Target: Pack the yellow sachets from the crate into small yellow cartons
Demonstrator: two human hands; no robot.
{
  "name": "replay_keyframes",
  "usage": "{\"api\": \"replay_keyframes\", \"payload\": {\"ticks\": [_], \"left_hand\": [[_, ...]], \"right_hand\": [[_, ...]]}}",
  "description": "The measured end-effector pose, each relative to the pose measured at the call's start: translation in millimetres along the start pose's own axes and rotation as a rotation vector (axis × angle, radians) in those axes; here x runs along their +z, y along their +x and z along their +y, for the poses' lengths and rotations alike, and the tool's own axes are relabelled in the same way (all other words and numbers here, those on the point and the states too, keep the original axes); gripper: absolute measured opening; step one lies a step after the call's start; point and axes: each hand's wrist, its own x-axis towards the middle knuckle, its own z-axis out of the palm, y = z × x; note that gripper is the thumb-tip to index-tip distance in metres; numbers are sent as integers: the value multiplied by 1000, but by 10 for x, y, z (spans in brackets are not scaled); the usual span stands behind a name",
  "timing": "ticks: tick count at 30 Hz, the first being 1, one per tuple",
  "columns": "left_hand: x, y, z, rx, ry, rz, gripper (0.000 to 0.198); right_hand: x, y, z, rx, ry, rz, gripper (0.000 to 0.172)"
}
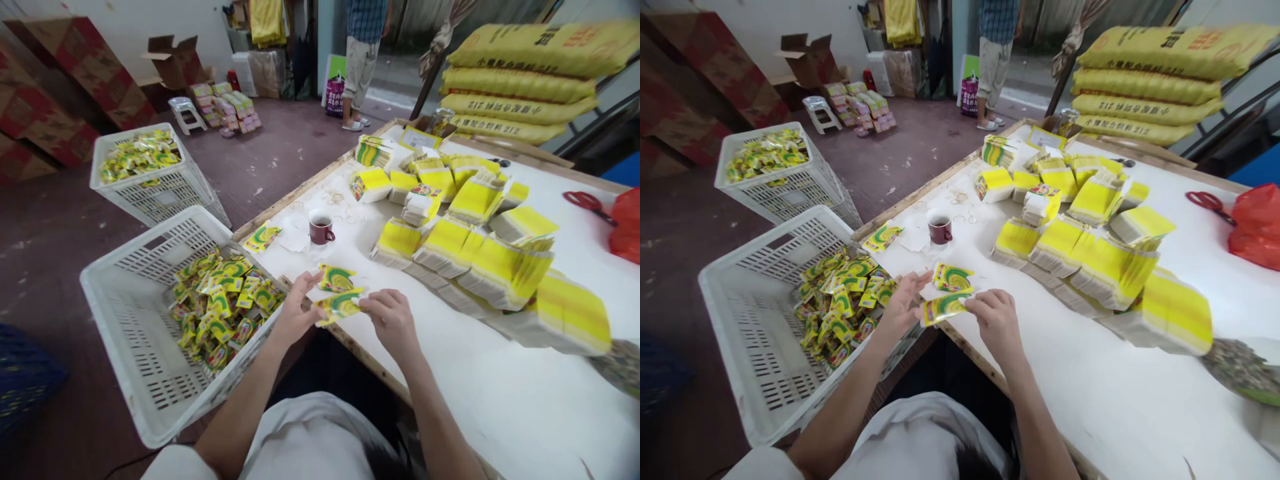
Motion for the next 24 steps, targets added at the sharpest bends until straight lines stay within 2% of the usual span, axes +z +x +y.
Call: {"api": "replay_keyframes", "payload": {"ticks": [2,4,5,7,9,10,12,15,20,24], "left_hand": [[-27,-7,69,-61,236,-175,90],[1,-35,82,-146,411,-294,90],[27,-53,72,-165,456,-305,87],[86,-90,29,-148,491,-254,80],[140,-124,-27,-105,487,-202,78],[164,-139,-56,-86,488,-184,79],[205,-166,-111,-51,510,-155,80],[238,-197,-170,13,560,-126,74],[213,-202,-174,85,581,-285,62],[192,-166,-194,3,621,-282,54]], "right_hand": [[7,-24,-57,-123,-53,-126,25],[71,-65,-110,-135,-61,-149,23],[114,-87,-121,-80,-58,-93,25],[201,-124,-106,96,11,69,49],[280,-141,-69,261,243,115,69],[315,-142,-54,329,411,72,68],[379,-130,-45,448,743,-55,55],[454,-105,-81,580,950,-141,45],[464,-118,-169,630,964,-136,47],[388,-174,-160,448,851,-226,53]]}}
